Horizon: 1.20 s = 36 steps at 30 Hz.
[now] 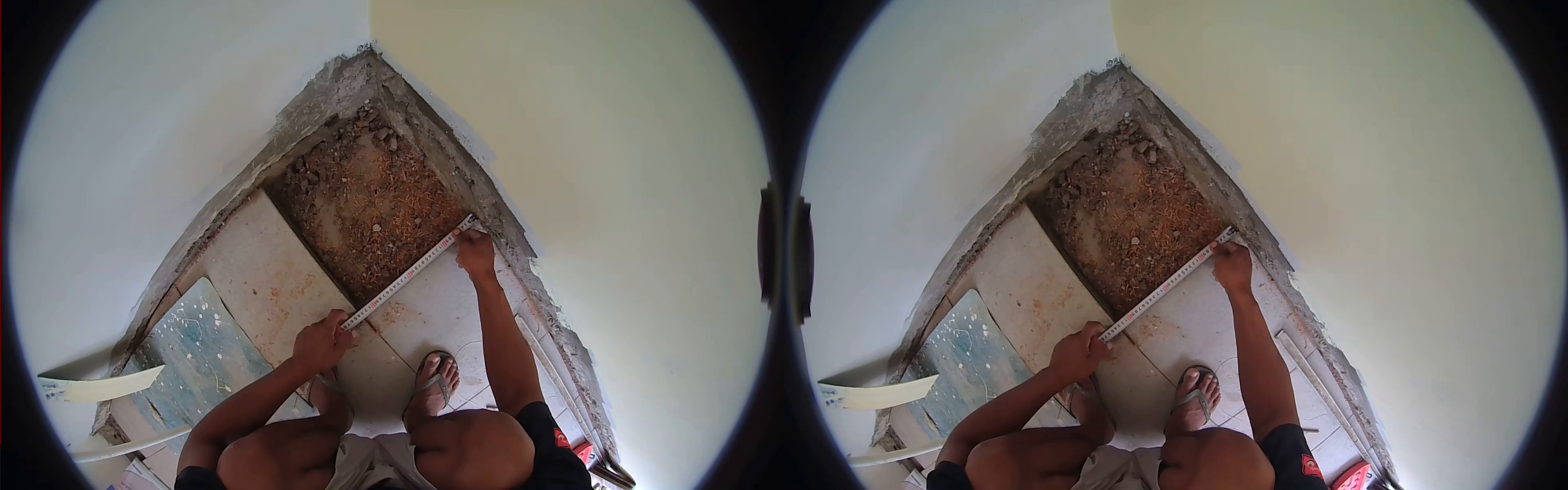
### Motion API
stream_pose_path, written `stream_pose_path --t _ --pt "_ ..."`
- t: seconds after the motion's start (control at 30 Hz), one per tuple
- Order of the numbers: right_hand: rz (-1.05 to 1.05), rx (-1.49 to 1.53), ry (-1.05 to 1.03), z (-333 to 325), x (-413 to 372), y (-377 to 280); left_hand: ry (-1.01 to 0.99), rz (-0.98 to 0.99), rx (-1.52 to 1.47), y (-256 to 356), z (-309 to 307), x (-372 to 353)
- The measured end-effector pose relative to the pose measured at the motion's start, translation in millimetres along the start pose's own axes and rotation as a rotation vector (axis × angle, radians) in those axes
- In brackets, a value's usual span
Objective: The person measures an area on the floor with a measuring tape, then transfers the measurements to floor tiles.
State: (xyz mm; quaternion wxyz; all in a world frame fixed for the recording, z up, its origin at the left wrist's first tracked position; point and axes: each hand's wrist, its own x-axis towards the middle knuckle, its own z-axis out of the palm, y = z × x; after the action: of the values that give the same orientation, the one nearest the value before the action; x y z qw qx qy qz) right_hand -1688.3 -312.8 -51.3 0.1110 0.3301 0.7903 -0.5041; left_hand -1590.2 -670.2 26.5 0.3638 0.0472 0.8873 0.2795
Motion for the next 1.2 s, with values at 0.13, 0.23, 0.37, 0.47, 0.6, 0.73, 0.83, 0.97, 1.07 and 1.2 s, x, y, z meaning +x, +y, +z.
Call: stream_pose_path --t 0.13,0.23,0.37,0.47,0.6,0.73,0.83,0.97,1.07,1.2 --pt "0.038 -0.045 0.049 -0.4 0.2 -2.2 0.099 0.144 -0.005 -0.5 7.3 -7.1" --pt "0.006 -0.088 0.089 -2.3 4.1 -1.3 0.09 0.165 0.025 -1.9 3.8 -3.1" --pt "-0.122 -0.327 0.171 3.8 19.5 22.0 0.116 0.158 0.024 -2.0 -2.2 0.5" --pt "-0.066 -0.294 0.089 -2.6 14.3 11.2 0.099 0.125 -0.063 -5.4 -6.4 6.6" --pt "-0.23 -0.348 0.196 4.8 23.0 30.5 0.03 0.033 -0.075 -1.0 -10.6 6.0" --pt "-0.301 -0.316 0.233 7.1 25.3 36.9 0.081 0.12 0.168 -6.1 -0.5 11.7" --pt "-0.34 -0.381 0.253 6.9 24.2 34.4 0.044 0.11 0.234 -5.2 1.4 12.7" --pt "-0.182 -0.352 0.171 5.2 18.9 24.7 -0.012 0.077 0.251 -2.8 -1.5 15.0" --pt "-0.362 -0.377 0.25 7.0 22.3 33.5 -0.027 0.069 0.268 -2.9 -1.2 17.4" --pt "-0.395 -0.383 0.27 9.3 22.6 37.5 -0.044 0.053 0.287 -4.5 2.1 20.5"
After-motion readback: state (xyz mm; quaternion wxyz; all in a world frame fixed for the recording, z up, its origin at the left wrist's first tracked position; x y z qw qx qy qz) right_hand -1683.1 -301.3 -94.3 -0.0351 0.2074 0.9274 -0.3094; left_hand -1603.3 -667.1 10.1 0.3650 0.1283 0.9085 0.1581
